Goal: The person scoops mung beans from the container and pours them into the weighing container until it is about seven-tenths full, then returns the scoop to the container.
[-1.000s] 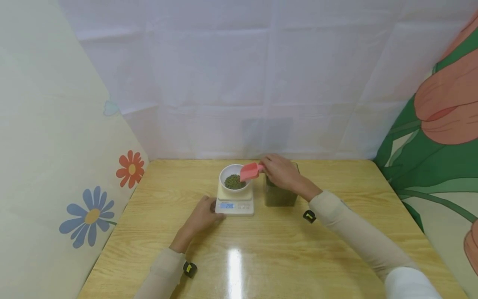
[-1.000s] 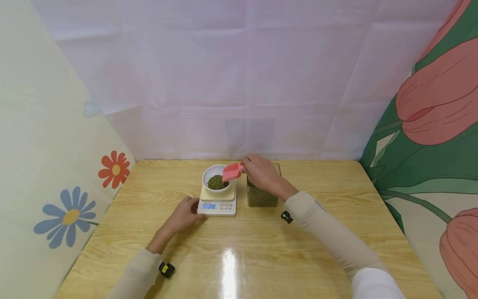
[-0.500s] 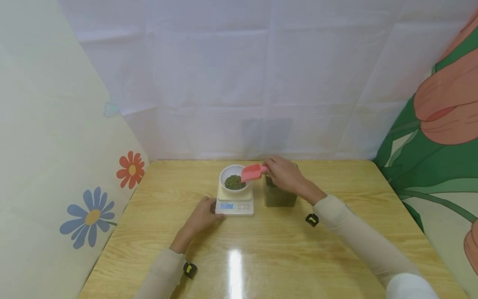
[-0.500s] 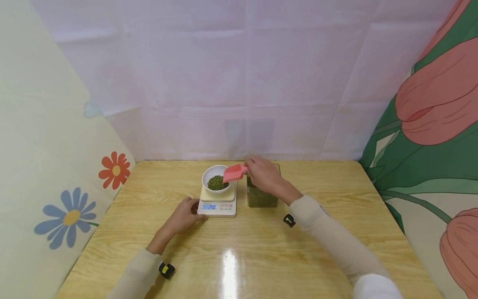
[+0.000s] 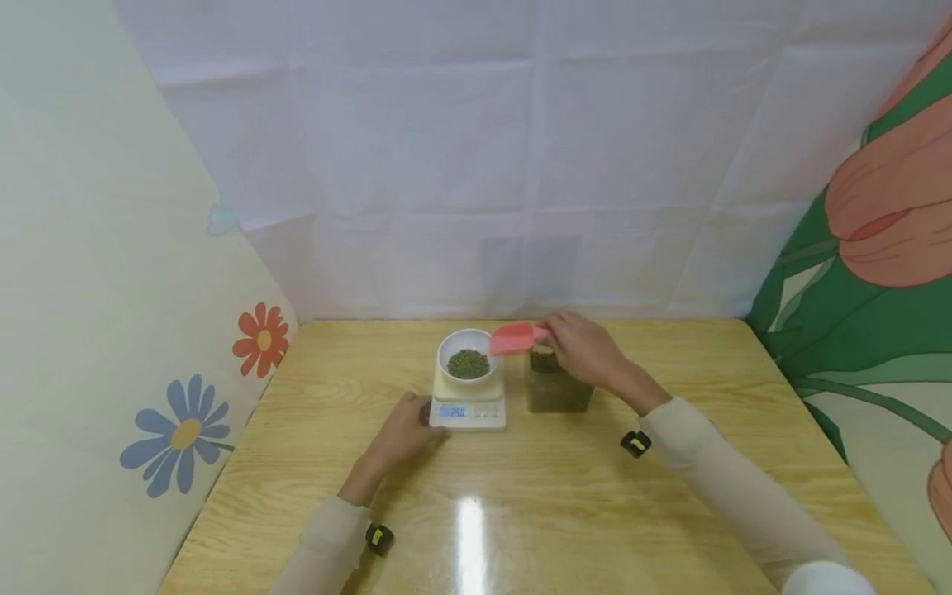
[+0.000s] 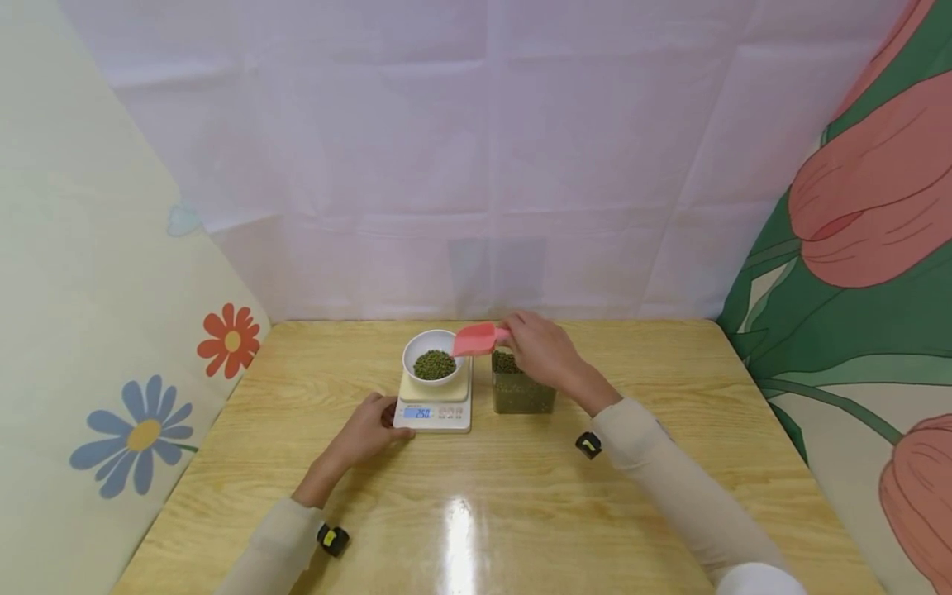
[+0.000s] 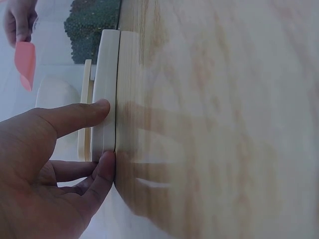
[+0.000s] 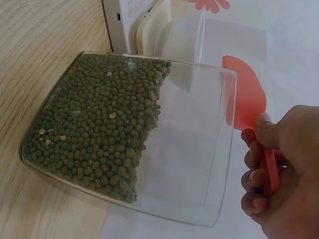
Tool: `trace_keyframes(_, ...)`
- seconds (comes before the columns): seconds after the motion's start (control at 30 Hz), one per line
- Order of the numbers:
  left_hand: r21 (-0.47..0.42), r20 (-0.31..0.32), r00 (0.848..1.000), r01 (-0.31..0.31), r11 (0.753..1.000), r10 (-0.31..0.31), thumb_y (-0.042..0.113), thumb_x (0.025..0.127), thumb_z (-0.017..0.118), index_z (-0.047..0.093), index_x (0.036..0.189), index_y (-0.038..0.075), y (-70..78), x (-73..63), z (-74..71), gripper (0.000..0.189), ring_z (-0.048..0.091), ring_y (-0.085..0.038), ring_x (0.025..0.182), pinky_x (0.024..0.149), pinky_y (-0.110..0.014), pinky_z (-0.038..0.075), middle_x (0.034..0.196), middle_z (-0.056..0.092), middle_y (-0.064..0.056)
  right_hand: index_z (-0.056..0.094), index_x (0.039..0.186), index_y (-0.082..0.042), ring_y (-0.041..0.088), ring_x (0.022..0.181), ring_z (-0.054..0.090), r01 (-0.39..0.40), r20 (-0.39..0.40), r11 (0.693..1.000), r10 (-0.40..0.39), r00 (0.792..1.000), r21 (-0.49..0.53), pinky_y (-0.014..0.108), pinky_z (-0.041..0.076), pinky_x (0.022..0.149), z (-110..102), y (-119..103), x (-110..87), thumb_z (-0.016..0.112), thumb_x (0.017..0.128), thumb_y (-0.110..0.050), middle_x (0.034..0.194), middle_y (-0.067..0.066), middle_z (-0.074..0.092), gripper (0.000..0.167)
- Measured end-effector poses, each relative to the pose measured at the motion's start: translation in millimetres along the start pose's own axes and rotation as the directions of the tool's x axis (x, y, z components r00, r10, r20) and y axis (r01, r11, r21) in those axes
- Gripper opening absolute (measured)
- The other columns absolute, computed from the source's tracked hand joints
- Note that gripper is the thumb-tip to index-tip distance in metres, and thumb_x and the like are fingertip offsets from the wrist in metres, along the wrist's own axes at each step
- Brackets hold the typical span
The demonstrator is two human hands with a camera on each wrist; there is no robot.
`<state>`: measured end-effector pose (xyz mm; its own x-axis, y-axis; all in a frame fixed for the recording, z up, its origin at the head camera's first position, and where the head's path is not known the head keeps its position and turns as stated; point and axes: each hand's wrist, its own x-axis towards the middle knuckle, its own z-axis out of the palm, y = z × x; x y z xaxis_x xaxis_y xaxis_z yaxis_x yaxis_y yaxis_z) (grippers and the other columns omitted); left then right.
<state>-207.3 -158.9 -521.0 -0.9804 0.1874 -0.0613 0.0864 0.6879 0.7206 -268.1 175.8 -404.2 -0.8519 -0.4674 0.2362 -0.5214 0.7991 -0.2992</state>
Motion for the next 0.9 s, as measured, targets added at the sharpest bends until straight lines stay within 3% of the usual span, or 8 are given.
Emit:
trace_keyframes(0.6,0.008,-0.002,1.0,0.008,1.0,-0.008,0.018,0.082,0.09,0.07,0.135,0.001,0.2,-0.5,-0.5,0.059,0.053,-0.021,0.096,0.091,-0.042,0.055,0.108,0.058,-0.01,0.067,0.126,0.001,0.037,0.116,0.068,-0.009,-0.033,1.0,0.01,0.999,0.011,0.054,0.058,0.099,-16,5,-16.2,0.058,0.11,-0.023,0.126,0.019,0.071,0.03)
trace_keyframes(0.9,-0.015,0.001,1.0,0.001,1.0,-0.001,0.017,0.083,0.09,0.069,0.134,0.0,0.4,-0.3,-0.4,0.058,0.054,-0.021,0.098,0.092,-0.041,0.056,0.11,0.058,-0.01,0.068,0.124,0.001,0.035,0.108,0.069,-0.008,-0.061,1.0,0.008,0.998,0.011,0.053,0.06,0.093,-23,10,-24.4,0.06,0.109,-0.02,0.12,0.018,0.072,0.028)
